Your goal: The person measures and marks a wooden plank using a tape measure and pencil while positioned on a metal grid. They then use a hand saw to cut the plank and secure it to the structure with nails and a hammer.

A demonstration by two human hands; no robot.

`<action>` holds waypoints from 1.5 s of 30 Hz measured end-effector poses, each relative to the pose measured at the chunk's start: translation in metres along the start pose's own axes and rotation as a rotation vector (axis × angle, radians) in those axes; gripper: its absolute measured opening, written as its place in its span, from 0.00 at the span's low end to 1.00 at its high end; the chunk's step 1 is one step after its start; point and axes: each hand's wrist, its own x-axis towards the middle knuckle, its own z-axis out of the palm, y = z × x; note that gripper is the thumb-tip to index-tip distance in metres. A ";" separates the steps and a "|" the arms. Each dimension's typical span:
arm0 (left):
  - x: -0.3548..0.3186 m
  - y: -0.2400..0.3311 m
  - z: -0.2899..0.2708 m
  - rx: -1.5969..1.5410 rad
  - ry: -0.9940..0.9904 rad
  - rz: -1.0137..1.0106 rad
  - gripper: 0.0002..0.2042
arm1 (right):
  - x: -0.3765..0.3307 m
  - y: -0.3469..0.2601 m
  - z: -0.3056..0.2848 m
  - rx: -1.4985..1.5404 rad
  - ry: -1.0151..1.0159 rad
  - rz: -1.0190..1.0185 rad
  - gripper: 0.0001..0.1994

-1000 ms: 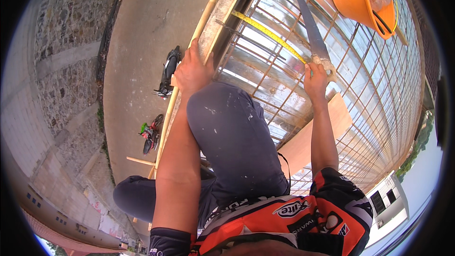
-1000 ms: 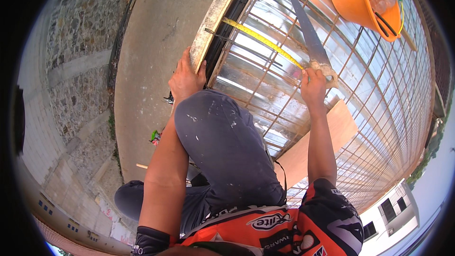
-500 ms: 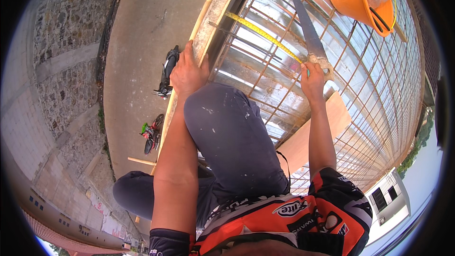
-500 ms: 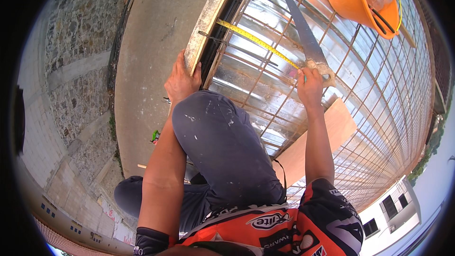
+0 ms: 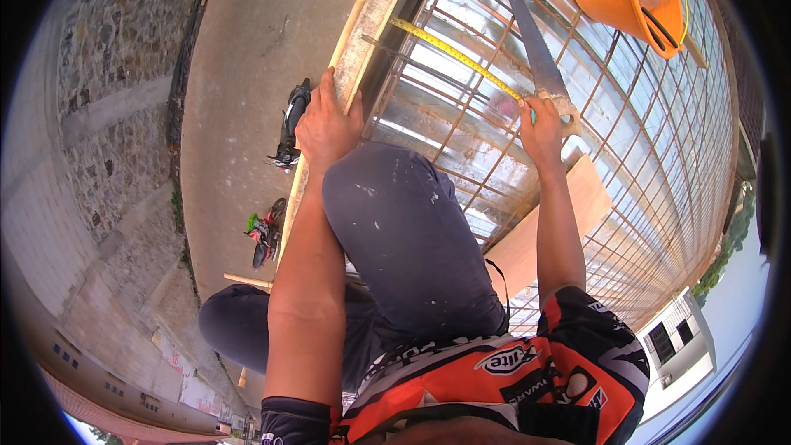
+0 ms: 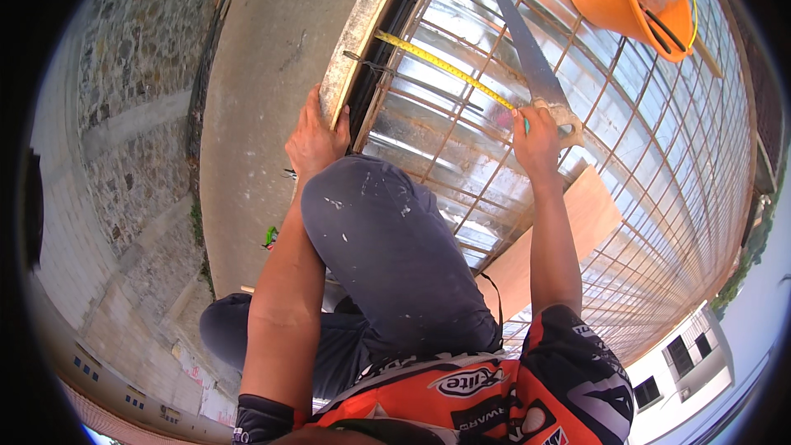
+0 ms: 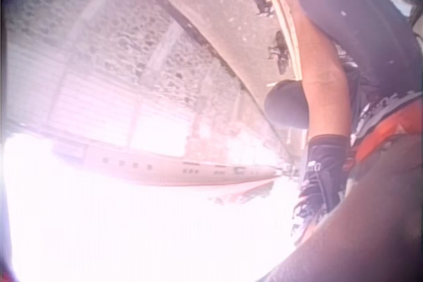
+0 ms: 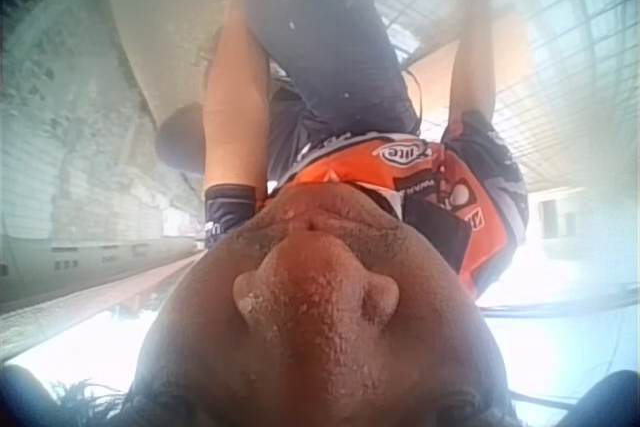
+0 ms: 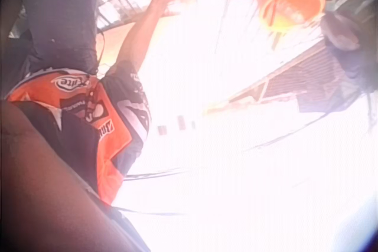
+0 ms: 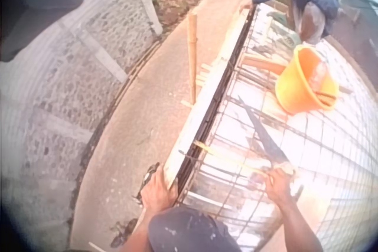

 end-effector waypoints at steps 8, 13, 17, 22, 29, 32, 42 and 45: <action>0.000 0.002 0.000 -0.007 -0.005 -0.008 0.34 | 0.002 -0.005 -0.001 -0.014 -0.014 0.046 0.10; 0.000 0.002 0.000 -0.003 -0.021 -0.019 0.34 | 0.002 -0.005 0.002 -0.031 -0.004 0.066 0.10; 0.000 0.000 0.000 0.010 -0.006 -0.011 0.34 | 0.002 -0.007 0.003 -0.041 -0.006 0.083 0.11; 0.000 0.001 0.000 -0.008 -0.014 -0.019 0.34 | 0.002 -0.007 0.003 -0.045 -0.008 0.100 0.11; 0.001 -0.002 0.000 0.021 -0.040 -0.028 0.33 | 0.004 -0.015 0.005 -0.025 -0.006 0.104 0.11; 0.002 0.000 -0.002 0.006 -0.062 -0.042 0.33 | 0.007 -0.016 0.008 -0.031 -0.009 0.089 0.11; 0.003 -0.001 -0.004 0.001 -0.108 -0.069 0.37 | 0.012 -0.023 0.011 -0.022 -0.008 0.059 0.11; 0.004 0.001 -0.007 0.002 -0.124 -0.075 0.37 | 0.014 -0.023 0.010 -0.037 -0.033 0.080 0.12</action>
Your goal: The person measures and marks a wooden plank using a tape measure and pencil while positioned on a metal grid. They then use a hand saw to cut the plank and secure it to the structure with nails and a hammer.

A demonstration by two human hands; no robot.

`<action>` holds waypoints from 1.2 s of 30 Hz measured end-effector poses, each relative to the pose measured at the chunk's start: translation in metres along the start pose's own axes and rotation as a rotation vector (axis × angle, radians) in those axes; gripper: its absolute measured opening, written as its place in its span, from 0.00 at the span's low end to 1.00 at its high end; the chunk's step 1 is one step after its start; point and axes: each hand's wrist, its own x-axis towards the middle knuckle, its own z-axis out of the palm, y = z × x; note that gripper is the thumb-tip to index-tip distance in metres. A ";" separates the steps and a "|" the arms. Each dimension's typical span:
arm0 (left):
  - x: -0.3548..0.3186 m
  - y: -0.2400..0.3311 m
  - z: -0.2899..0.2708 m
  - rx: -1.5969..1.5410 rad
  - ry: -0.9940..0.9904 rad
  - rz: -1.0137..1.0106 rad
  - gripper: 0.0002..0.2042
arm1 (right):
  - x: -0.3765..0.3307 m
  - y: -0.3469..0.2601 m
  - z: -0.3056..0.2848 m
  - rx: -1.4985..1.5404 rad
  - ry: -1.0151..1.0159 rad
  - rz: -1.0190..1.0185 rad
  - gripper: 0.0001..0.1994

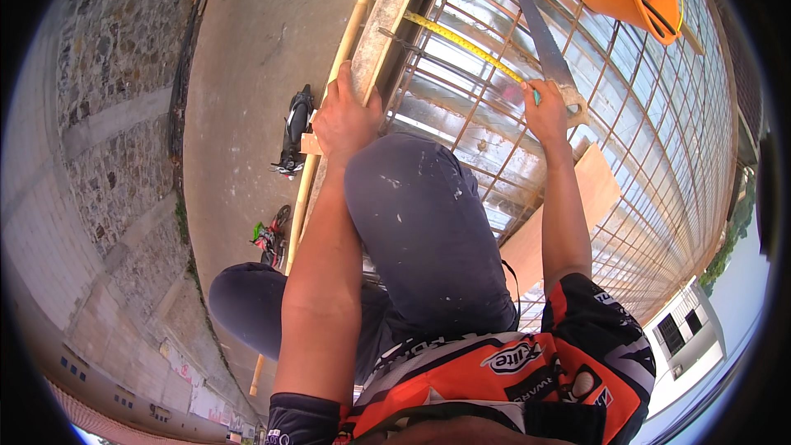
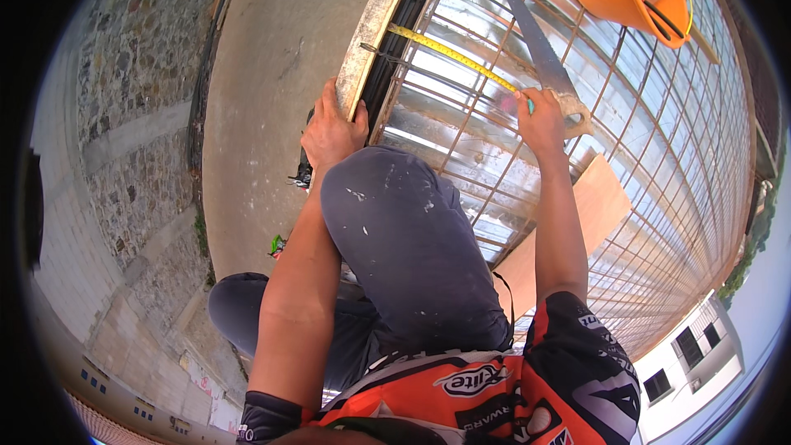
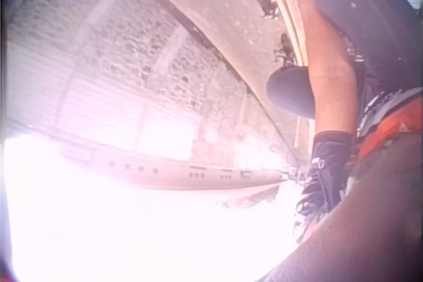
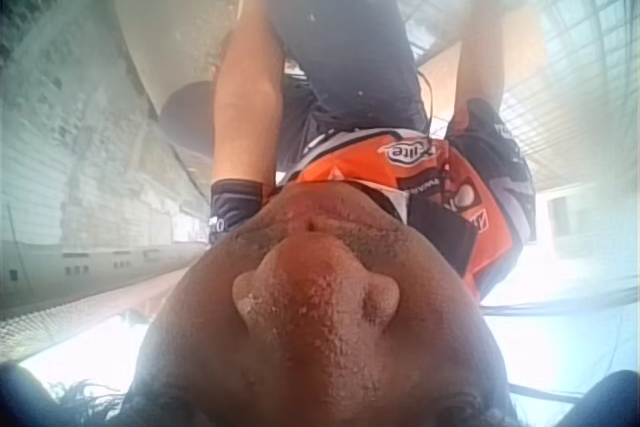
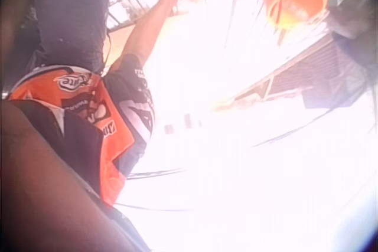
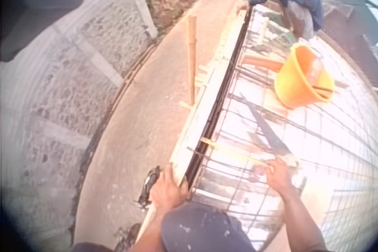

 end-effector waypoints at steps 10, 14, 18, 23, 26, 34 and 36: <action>-0.001 0.000 0.000 -0.006 -0.002 -0.002 0.37 | -0.002 -0.003 -0.003 0.009 0.013 -0.013 0.11; -0.001 0.002 -0.003 -0.012 -0.018 -0.013 0.37 | -0.002 -0.003 -0.004 0.003 0.014 -0.018 0.11; -0.001 0.000 0.001 -0.007 0.004 -0.004 0.37 | -0.002 0.000 -0.002 0.014 0.008 -0.012 0.11; -0.002 0.001 0.000 -0.010 -0.007 -0.010 0.37 | -0.003 0.002 0.002 0.009 0.011 -0.009 0.12; -0.002 0.002 0.001 -0.015 0.001 -0.011 0.37 | -0.003 0.003 0.004 0.010 0.013 -0.003 0.13; -0.001 -0.004 0.004 -0.043 0.027 0.006 0.33 | -0.004 0.004 0.009 0.031 -0.012 0.026 0.13; -0.001 -0.006 0.006 -0.059 0.067 0.024 0.32 | -0.004 0.004 0.011 0.031 -0.011 0.024 0.13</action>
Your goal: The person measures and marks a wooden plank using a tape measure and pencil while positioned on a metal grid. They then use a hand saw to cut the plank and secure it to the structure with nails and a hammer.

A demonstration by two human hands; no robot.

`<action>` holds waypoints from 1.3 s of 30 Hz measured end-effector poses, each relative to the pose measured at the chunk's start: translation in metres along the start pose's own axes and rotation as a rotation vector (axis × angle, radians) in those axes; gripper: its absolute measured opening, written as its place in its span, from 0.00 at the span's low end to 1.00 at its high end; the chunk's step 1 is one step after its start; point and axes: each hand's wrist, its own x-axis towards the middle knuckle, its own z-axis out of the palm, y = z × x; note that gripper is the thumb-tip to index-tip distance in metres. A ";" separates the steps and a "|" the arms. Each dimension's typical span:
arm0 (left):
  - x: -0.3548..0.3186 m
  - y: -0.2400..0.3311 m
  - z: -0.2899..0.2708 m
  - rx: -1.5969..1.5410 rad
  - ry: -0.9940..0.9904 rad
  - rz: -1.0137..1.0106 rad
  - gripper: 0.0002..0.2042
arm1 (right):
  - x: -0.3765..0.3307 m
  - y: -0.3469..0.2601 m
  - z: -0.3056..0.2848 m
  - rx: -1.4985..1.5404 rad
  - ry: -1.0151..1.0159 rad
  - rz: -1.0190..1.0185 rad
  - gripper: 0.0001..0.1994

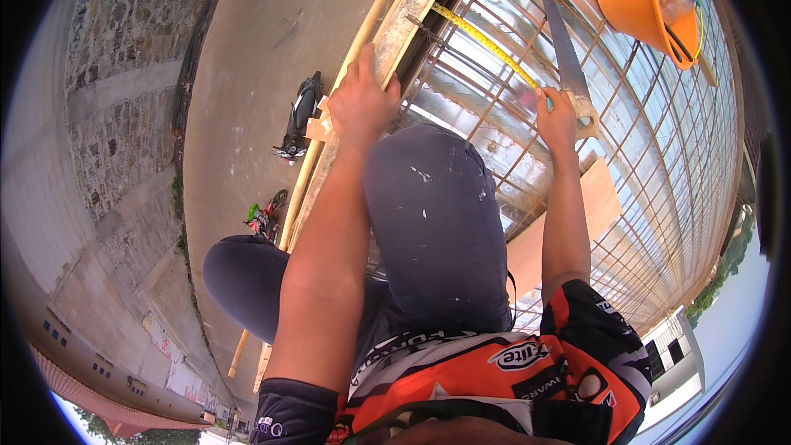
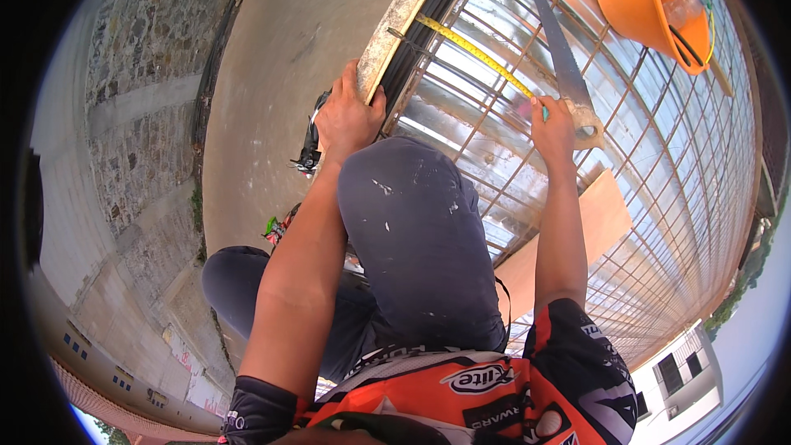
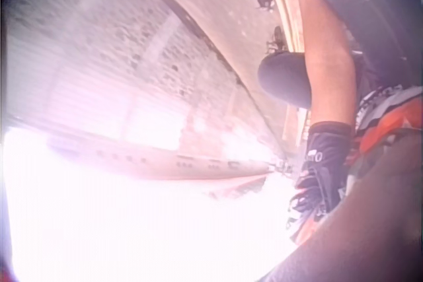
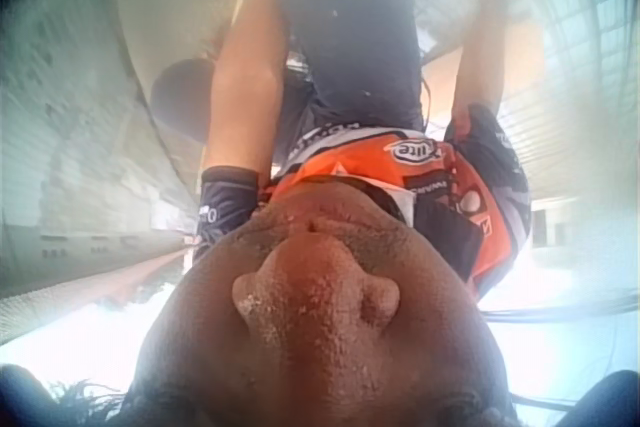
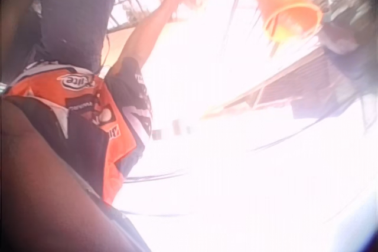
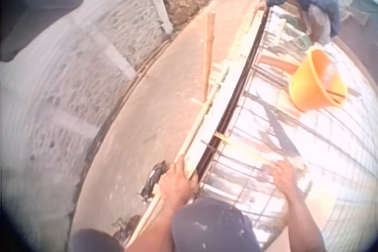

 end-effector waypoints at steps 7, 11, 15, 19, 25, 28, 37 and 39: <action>-0.002 -0.002 0.001 0.001 0.041 0.027 0.33 | 0.001 0.005 0.005 -0.035 0.000 -0.044 0.14; -0.002 -0.004 0.002 -0.004 0.039 0.027 0.33 | 0.001 0.007 0.010 -0.038 0.026 -0.073 0.13; -0.002 -0.003 -0.003 -0.004 0.003 0.022 0.35 | -0.002 0.009 0.015 -0.066 0.047 -0.064 0.14; -0.002 -0.001 -0.007 0.024 -0.051 0.006 0.36 | -0.004 0.010 0.018 -0.050 0.076 -0.080 0.14; -0.001 -0.001 -0.007 0.037 -0.067 -0.005 0.36 | -0.007 0.009 0.020 -0.031 0.117 -0.116 0.17; -0.001 0.001 -0.009 0.044 -0.084 -0.024 0.36 | -0.010 0.003 0.019 -0.029 0.119 -0.087 0.17; -0.001 -0.001 -0.002 0.023 -0.040 -0.013 0.35 | -0.003 0.018 0.025 0.014 0.173 -0.175 0.12; -0.002 -0.001 -0.001 0.018 -0.028 -0.006 0.35 | -0.004 0.020 0.028 0.015 0.188 -0.161 0.11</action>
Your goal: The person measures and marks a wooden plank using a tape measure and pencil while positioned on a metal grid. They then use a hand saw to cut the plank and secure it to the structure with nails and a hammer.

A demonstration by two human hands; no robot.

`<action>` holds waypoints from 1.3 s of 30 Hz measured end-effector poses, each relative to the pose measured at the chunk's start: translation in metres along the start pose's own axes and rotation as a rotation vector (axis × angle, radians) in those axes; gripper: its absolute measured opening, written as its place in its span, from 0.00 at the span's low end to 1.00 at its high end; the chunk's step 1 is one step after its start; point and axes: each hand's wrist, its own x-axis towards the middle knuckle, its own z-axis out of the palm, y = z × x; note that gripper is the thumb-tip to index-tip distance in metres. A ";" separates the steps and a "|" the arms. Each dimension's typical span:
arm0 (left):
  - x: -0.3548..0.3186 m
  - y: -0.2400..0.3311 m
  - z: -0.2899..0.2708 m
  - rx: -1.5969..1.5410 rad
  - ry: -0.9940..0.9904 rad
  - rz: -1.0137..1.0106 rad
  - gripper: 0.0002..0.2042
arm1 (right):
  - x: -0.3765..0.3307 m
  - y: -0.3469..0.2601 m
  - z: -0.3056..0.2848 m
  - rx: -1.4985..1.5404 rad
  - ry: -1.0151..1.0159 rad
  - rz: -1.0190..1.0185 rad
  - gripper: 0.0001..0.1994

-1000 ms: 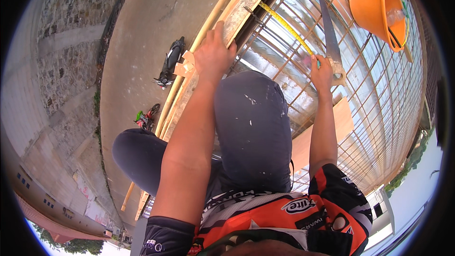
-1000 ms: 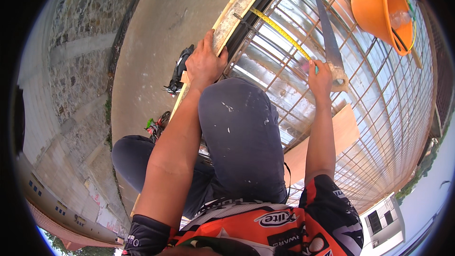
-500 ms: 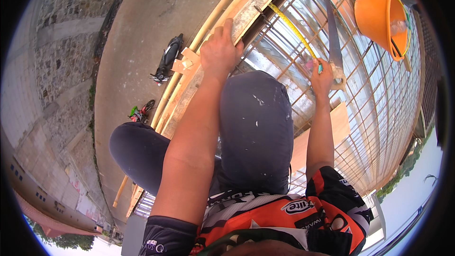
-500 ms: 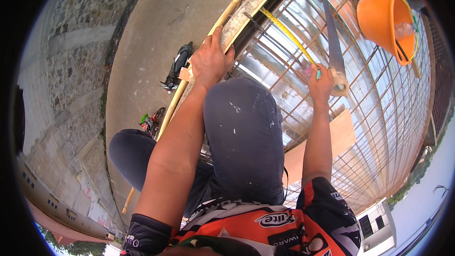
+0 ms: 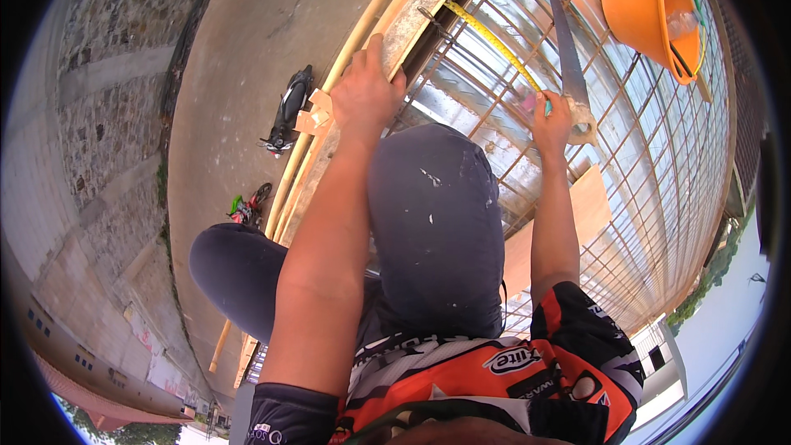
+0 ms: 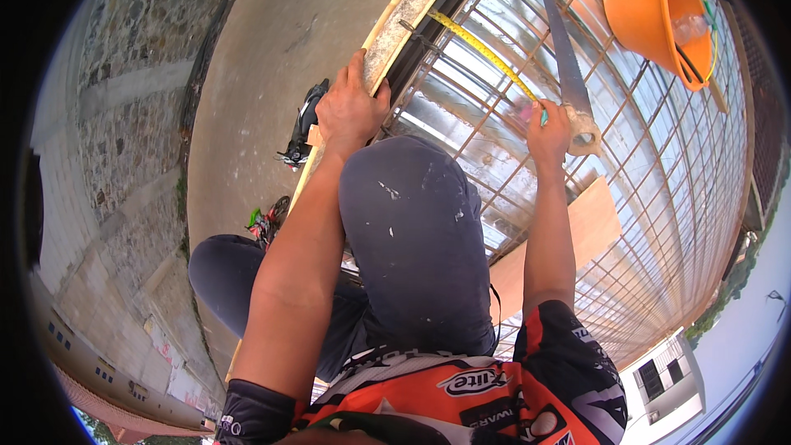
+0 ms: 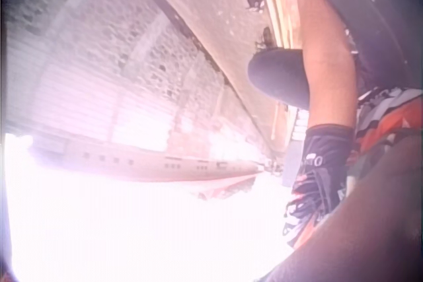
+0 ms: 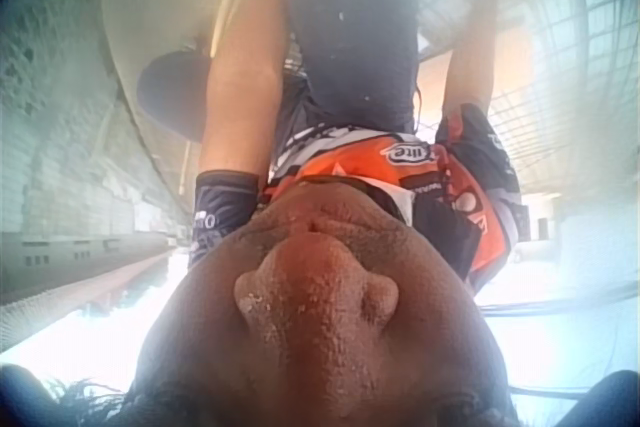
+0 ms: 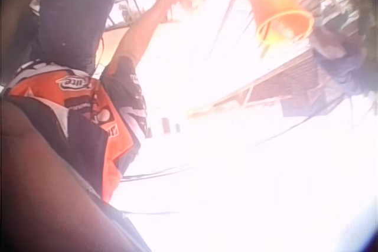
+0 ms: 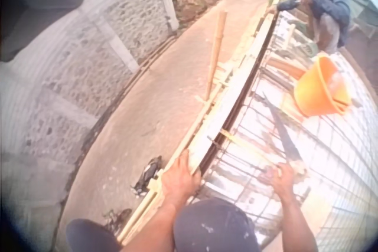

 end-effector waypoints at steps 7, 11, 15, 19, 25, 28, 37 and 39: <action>0.002 0.001 0.003 0.007 0.010 -0.020 0.33 | -0.007 -0.004 0.015 -0.111 0.123 0.000 0.11; 0.003 0.004 -0.002 0.033 -0.096 -0.042 0.38 | -0.011 -0.004 0.022 -0.190 0.136 0.065 0.12; 0.004 0.008 -0.007 0.035 -0.123 -0.048 0.39 | -0.010 -0.007 0.025 -0.231 0.161 0.055 0.11; 0.004 0.001 0.001 0.016 -0.022 -0.013 0.35 | -0.008 -0.005 0.029 -0.170 0.184 0.014 0.10; 0.002 -0.002 0.003 0.023 0.024 0.009 0.34 | -0.009 -0.010 0.031 -0.217 0.194 -0.026 0.10; 0.001 -0.002 -0.001 0.017 -0.024 -0.003 0.36 | -0.009 -0.010 0.031 -0.254 0.160 0.017 0.10; -0.002 -0.007 -0.001 -0.006 -0.007 0.010 0.35 | -0.005 -0.013 0.030 -0.282 0.078 0.068 0.13; -0.002 -0.008 0.002 0.012 -0.013 0.004 0.35 | -0.005 -0.008 0.030 -0.261 0.075 0.055 0.13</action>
